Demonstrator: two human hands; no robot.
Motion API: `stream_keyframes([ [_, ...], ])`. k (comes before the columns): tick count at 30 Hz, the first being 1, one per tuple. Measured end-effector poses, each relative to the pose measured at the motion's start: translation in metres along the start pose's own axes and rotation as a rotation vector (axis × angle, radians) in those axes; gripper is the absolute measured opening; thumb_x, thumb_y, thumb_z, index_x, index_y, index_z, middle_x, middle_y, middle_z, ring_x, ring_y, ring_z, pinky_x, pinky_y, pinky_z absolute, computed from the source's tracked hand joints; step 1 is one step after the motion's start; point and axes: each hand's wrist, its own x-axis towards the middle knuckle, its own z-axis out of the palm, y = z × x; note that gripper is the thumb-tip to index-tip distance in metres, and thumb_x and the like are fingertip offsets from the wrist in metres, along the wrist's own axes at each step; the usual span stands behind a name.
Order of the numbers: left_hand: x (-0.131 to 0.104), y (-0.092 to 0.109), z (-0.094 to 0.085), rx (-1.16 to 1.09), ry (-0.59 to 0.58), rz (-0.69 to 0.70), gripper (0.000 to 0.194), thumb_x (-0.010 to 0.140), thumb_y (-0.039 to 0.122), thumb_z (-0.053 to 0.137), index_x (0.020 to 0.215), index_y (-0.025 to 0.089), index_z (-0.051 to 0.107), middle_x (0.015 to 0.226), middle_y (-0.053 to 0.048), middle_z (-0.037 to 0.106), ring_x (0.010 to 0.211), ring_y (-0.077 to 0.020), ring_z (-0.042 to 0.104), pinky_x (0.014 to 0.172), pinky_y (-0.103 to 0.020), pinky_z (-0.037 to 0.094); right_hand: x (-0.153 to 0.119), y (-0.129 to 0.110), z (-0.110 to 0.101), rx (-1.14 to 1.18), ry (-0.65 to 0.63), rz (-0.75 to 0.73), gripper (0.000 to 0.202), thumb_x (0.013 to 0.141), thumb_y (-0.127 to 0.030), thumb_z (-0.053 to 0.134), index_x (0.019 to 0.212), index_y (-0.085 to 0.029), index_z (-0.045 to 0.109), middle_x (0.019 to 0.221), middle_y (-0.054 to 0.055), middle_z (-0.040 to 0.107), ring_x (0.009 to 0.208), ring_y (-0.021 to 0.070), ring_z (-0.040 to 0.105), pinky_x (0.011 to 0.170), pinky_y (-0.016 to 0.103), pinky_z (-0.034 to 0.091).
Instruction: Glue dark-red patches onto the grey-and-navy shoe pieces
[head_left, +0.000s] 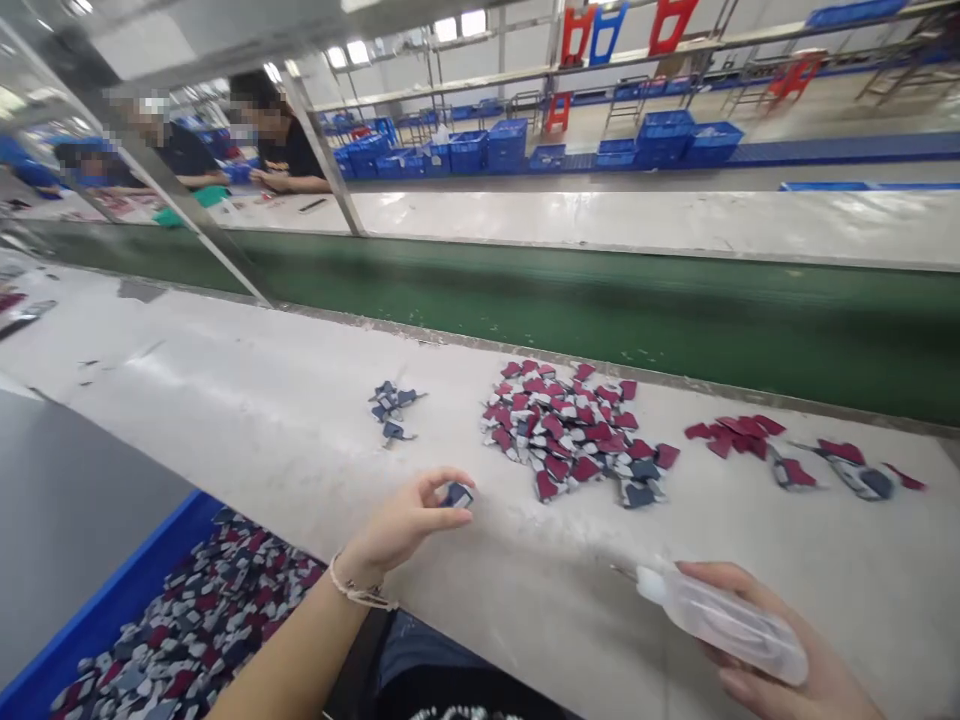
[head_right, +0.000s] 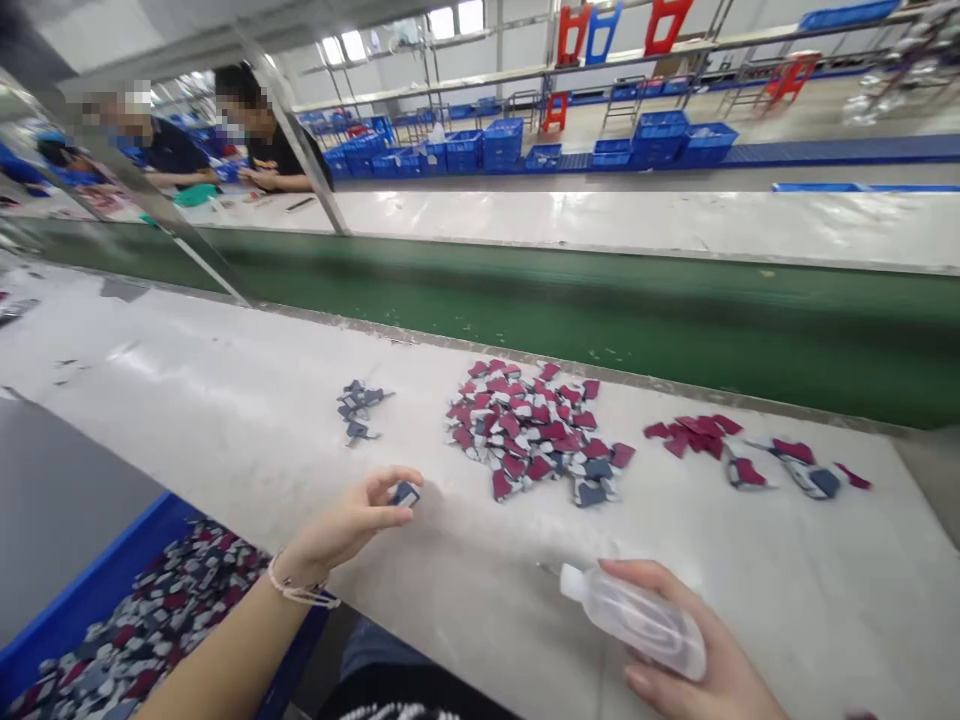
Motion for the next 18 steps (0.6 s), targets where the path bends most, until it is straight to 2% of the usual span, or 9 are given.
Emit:
stream_keyframes([
  [2,0.012,0.013,0.03,0.005,-0.163,0.049,0.042,0.075,0.048,0.084,0.106,0.022,0.075,0.114,-0.007,0.07,0.098,-0.0218,0.066,0.086,-0.033,0.053,0.002,-0.012,-0.001,0.141,-0.081,-0.03,0.043,0.072,-0.056,0.085,0.102,-0.028,0.073,0.087,0.006,0.074,0.07,0.0241,0.07,0.059,0.03,0.055],
  [4,0.024,0.029,0.056,0.082,-0.307,0.129,0.042,0.078,0.043,0.084,0.116,0.025,0.073,0.115,-0.006,0.071,0.102,-0.0223,0.065,0.092,-0.036,0.052,0.004,-0.018,-0.001,0.214,-0.131,-0.062,0.05,0.067,-0.065,0.085,0.096,-0.026,0.072,0.076,0.005,0.07,0.06,0.0209,0.065,0.052,0.029,0.051],
  [6,0.033,0.042,0.074,0.171,-0.406,0.193,0.054,0.08,0.043,0.083,0.128,0.026,0.066,0.119,-0.007,0.071,0.099,-0.0226,0.066,0.091,-0.039,0.053,0.005,-0.018,0.001,0.287,-0.179,-0.084,0.054,0.069,-0.071,0.079,0.097,-0.026,0.069,0.066,0.002,0.065,0.048,0.0168,0.056,0.043,0.028,0.043],
  [8,0.04,0.05,0.087,0.226,-0.453,0.281,0.053,0.078,0.046,0.085,0.122,0.024,0.065,0.121,-0.01,0.072,0.102,-0.025,0.068,0.09,-0.041,0.055,0.005,-0.016,0.005,0.374,-0.218,-0.102,0.05,0.076,-0.072,0.072,0.099,-0.029,0.064,0.061,-0.001,0.059,0.042,0.0146,0.049,0.039,0.026,0.037],
  [10,0.044,0.05,0.096,0.272,-0.473,0.403,0.042,0.078,0.047,0.085,0.109,0.022,0.07,0.125,-0.01,0.069,0.108,-0.0267,0.069,0.091,-0.04,0.056,0.006,-0.013,0.008,0.448,-0.24,-0.121,0.045,0.08,-0.071,0.067,0.099,-0.031,0.06,0.061,-0.003,0.057,0.041,0.0139,0.048,0.038,0.025,0.035],
  [13,0.047,0.043,0.103,0.34,-0.478,0.465,0.03,0.082,0.041,0.082,0.104,0.023,0.075,0.125,-0.009,0.062,0.087,-0.0176,0.069,0.078,-0.033,0.059,0.012,-0.009,0.013,0.507,-0.264,-0.136,0.042,0.084,-0.066,0.069,0.107,-0.032,0.06,0.067,-0.003,0.061,0.045,0.0133,0.051,0.041,0.024,0.038],
  [15,0.048,0.039,0.103,0.351,-0.464,0.451,0.027,0.084,0.034,0.081,0.108,0.025,0.075,0.113,-0.006,0.062,0.075,-0.0125,0.064,0.07,-0.03,0.058,0.018,-0.006,0.014,0.527,-0.292,-0.136,0.042,0.086,-0.061,0.072,0.113,-0.031,0.062,0.071,-0.001,0.064,0.049,0.0143,0.056,0.045,0.025,0.043],
  [18,0.049,0.04,0.102,0.296,-0.421,0.501,0.028,0.082,0.024,0.081,0.108,0.024,0.073,0.096,-0.002,0.065,0.082,-0.0148,0.064,0.075,-0.029,0.058,0.025,-0.004,0.015,0.542,-0.351,-0.127,0.041,0.087,-0.054,0.075,0.119,-0.032,0.064,0.077,0.001,0.069,0.057,0.0157,0.063,0.052,0.026,0.05],
])
